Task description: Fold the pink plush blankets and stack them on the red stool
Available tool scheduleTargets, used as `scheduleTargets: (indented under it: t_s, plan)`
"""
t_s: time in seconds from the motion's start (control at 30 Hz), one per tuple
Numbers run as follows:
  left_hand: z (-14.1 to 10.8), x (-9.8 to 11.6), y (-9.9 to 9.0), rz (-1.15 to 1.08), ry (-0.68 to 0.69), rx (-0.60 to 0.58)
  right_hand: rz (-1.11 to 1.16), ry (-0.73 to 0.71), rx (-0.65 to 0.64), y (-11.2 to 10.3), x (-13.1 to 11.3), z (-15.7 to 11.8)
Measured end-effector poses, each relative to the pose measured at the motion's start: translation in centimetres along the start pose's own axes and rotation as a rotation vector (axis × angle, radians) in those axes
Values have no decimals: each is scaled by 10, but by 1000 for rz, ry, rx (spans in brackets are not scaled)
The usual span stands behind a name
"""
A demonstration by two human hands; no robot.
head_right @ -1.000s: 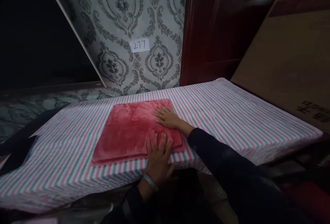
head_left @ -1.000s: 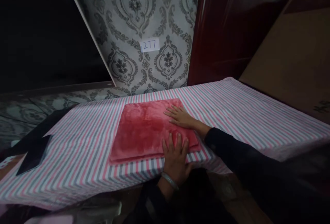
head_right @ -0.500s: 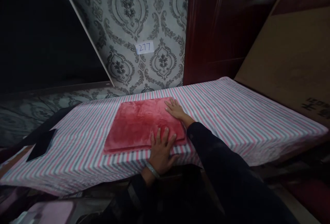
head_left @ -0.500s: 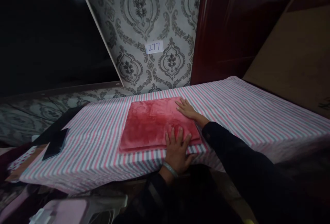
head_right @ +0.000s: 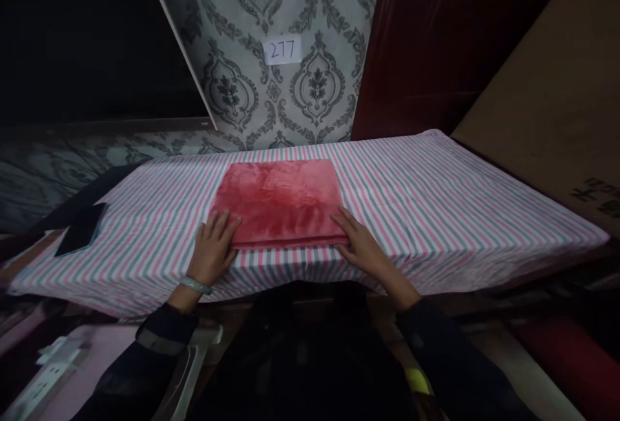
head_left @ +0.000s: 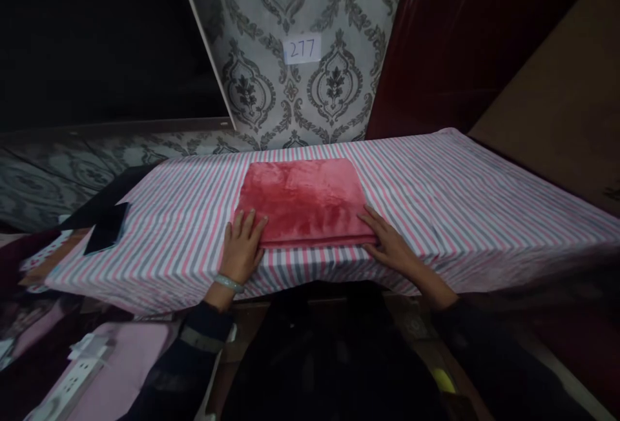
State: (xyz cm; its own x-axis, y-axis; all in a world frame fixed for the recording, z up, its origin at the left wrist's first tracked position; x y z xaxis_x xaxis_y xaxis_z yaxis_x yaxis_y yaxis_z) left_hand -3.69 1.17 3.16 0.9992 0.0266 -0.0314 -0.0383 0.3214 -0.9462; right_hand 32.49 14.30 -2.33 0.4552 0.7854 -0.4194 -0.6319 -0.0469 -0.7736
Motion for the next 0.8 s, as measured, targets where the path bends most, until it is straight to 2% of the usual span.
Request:
scheduleTargets:
  t_s: [0.1,0.33,0.43,0.5,0.57,0.63,0.73,0.8]
  plan:
    - [4,-7,0,-2,2,0,-22,-7,14,5,4,5]
    - [-1,-11,7,-55,-54,101,-49,8,79,12,6,4]
    - [-4,-16,5,-88,-95,119,-70,11,109,8,3,9]
    - [-2,-20,-2,-118,-103,136,-85,13,126,1,0,17]
    - [8,-25,-18,-143,-96,162,-84,14,164,-13,-4,32]
    - [24,-29,-44,-146,-76,186,-60,29,238,-34,-9,52]
    - [56,-35,-98,-121,-58,263,2,91,369,-78,-22,86]
    - [78,-42,-139,-131,-86,385,63,123,472,-113,-35,109]
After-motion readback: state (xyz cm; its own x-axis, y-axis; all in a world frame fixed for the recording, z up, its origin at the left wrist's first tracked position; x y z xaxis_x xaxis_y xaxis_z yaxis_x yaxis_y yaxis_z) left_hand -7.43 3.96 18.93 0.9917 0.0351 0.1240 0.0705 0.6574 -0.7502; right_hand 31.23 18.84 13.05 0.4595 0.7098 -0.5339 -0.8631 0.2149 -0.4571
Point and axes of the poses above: each hand's wrist, its own z-axis towards the middle knuckle, its own y-axis out of the palm, x = y × z, the point moved 3 cm from there along z, towards the middle knuckle
